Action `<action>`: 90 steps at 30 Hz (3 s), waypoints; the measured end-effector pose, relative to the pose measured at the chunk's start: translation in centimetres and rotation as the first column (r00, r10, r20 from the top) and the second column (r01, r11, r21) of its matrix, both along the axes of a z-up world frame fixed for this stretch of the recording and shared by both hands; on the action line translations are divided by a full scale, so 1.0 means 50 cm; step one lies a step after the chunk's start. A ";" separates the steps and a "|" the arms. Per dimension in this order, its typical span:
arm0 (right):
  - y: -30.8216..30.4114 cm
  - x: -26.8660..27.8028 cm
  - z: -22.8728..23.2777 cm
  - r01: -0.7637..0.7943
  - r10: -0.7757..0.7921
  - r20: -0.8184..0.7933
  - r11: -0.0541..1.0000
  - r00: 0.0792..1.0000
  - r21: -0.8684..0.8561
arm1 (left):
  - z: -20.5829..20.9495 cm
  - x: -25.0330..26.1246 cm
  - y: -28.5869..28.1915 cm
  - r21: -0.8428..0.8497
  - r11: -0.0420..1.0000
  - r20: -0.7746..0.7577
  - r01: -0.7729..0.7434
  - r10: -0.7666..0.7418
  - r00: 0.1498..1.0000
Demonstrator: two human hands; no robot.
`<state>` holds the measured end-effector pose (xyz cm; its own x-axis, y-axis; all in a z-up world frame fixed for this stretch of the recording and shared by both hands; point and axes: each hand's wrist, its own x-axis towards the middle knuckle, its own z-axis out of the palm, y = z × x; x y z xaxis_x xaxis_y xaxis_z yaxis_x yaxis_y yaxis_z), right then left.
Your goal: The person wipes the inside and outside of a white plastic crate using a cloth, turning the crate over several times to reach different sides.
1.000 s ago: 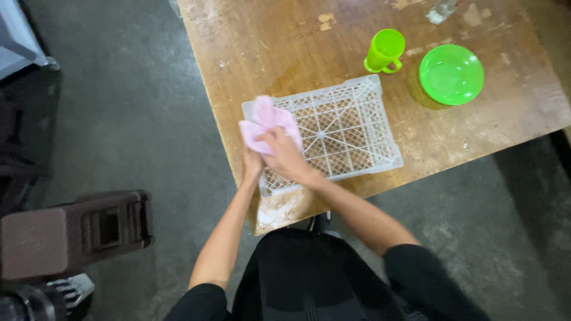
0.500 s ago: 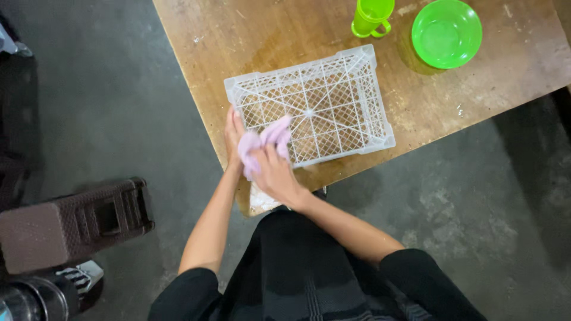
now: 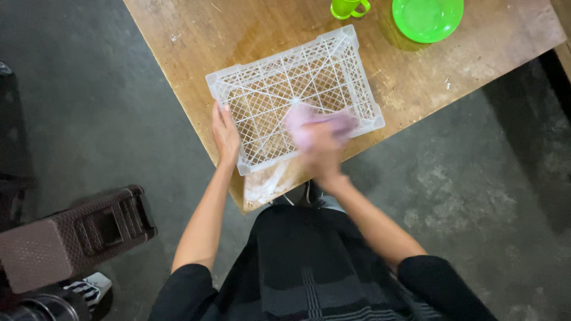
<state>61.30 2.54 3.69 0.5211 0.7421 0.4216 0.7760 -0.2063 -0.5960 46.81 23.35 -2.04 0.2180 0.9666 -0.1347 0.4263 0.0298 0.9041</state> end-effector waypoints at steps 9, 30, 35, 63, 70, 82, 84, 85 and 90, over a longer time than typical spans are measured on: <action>0.076 0.130 0.040 0.092 0.012 -0.864 0.993 0.502 0.068 | 0.143 0.042 -0.080 0.113 0.967 0.076 0.227 -0.237 0.969; 0.041 0.448 0.070 0.176 0.303 -0.854 0.897 0.423 0.406 | 0.210 0.254 -0.250 0.202 0.789 0.167 0.581 -0.612 0.773; 0.002 0.363 -0.022 -0.070 0.062 -0.039 0.966 0.997 -0.250 | 0.117 0.309 -0.199 0.262 0.750 -0.258 0.607 -0.552 0.793; -0.181 0.517 -0.225 -0.290 -0.067 -0.952 0.944 0.298 -0.157 | 0.087 0.341 -0.184 0.235 0.720 -0.676 0.653 -0.362 0.642; -0.006 0.424 -0.260 -0.098 0.097 -0.976 0.992 0.197 0.079 | 0.086 0.349 -0.174 0.255 0.750 -0.666 0.610 -0.321 0.673; -0.145 0.220 0.043 0.154 -0.136 0.137 0.978 0.981 -0.138 | 0.058 0.400 -0.158 0.372 0.794 -0.565 0.481 -0.218 0.796; -0.133 0.249 0.019 0.098 -0.093 0.084 0.993 0.992 -0.065 | 0.067 0.394 -0.122 0.300 0.803 -0.566 0.514 -0.284 0.774; -0.134 0.279 0.006 0.097 -0.091 0.088 0.993 0.992 -0.063 | 0.075 0.383 -0.097 0.225 0.808 -0.564 0.544 -0.348 0.749; -0.107 0.402 -0.067 0.129 -0.134 0.051 0.987 0.990 0.092 | 0.130 0.243 0.084 0.440 0.641 -0.678 0.628 -0.221 0.701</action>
